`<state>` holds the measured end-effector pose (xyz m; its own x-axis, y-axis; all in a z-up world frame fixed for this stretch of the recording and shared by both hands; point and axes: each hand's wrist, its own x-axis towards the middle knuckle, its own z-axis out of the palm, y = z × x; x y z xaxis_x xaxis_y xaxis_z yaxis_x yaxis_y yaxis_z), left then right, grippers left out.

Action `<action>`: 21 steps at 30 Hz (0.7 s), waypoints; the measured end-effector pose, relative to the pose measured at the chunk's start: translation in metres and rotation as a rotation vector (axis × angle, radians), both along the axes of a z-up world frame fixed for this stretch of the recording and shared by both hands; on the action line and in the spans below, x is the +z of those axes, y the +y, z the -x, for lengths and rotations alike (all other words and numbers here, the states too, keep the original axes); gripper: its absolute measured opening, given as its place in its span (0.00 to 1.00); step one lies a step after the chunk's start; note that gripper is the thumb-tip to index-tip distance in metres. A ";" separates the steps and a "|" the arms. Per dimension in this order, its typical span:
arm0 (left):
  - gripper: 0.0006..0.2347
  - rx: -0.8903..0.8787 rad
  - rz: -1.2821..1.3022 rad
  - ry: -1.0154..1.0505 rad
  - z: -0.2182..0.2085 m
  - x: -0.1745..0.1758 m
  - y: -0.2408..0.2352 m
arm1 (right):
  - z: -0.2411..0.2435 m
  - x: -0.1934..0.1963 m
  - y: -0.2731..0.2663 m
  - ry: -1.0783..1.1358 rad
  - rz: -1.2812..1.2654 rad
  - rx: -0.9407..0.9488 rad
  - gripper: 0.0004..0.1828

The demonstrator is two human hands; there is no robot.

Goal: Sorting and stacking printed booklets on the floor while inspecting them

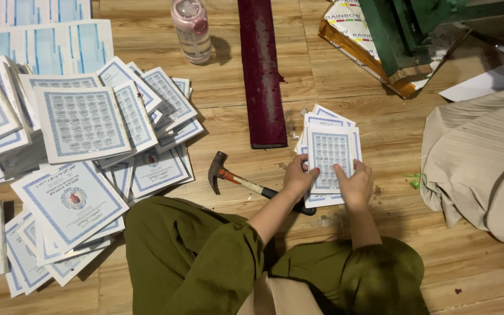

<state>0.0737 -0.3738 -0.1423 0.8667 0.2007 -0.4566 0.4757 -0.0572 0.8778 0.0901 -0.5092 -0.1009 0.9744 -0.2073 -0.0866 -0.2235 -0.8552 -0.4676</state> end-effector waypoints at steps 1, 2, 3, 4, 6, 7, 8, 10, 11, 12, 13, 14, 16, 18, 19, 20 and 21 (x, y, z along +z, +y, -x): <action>0.21 0.001 -0.001 -0.001 -0.002 -0.006 0.001 | 0.002 0.001 0.003 -0.001 -0.001 0.001 0.34; 0.18 0.002 -0.021 -0.021 -0.004 -0.013 0.002 | 0.005 0.001 0.006 0.000 -0.007 -0.007 0.34; 0.15 0.002 -0.040 -0.039 -0.004 -0.020 0.003 | 0.009 0.002 0.008 0.004 -0.012 -0.016 0.34; 0.15 0.002 -0.040 -0.036 0.001 -0.009 0.005 | 0.010 0.016 0.008 0.007 -0.012 -0.016 0.34; 0.14 -0.028 0.021 -0.086 0.007 0.013 0.012 | 0.010 0.046 0.010 -0.034 -0.198 -0.150 0.30; 0.14 -0.032 0.019 -0.082 0.006 0.012 0.013 | 0.006 0.049 0.004 -0.030 -0.199 -0.154 0.30; 0.14 -0.034 0.009 -0.092 0.006 0.012 0.014 | 0.003 0.052 -0.002 0.010 -0.288 -0.117 0.33; 0.14 -0.030 0.004 -0.104 0.002 0.005 0.016 | -0.003 0.051 -0.004 0.049 -0.372 -0.074 0.37; 0.18 -0.045 -0.024 -0.121 -0.001 -0.003 0.017 | -0.003 0.047 0.000 0.097 -0.320 0.006 0.33; 0.22 -0.061 -0.052 -0.139 -0.004 -0.010 0.018 | -0.003 0.043 0.004 0.146 -0.268 0.085 0.32; 0.22 -0.063 -0.051 -0.143 -0.001 -0.007 0.014 | -0.006 0.030 -0.002 0.142 -0.267 0.083 0.32; 0.23 -0.049 -0.034 -0.122 0.001 -0.004 0.011 | -0.009 0.018 -0.008 0.111 -0.222 0.065 0.34; 0.23 -0.033 -0.019 -0.097 0.009 0.007 0.009 | -0.007 0.007 -0.011 0.083 -0.182 0.049 0.37; 0.23 0.082 0.076 -0.190 0.017 0.024 0.014 | 0.000 0.011 -0.002 0.118 -0.611 -0.104 0.36; 0.23 0.082 0.073 -0.194 0.018 0.036 0.018 | 0.005 0.031 0.002 0.114 -0.614 -0.102 0.36; 0.19 0.109 0.050 -0.332 0.019 0.048 0.022 | 0.009 0.051 0.006 0.113 -0.766 -0.044 0.26; 0.15 0.139 0.029 -0.465 0.022 0.059 0.025 | 0.015 0.071 0.010 0.116 -0.914 0.014 0.17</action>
<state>0.0514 -0.3487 -0.0833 0.9462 0.3217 -0.0348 0.0345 0.0065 0.9994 0.0746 -0.4991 -0.0298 0.9514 0.0020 -0.3081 -0.3035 -0.1670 -0.9381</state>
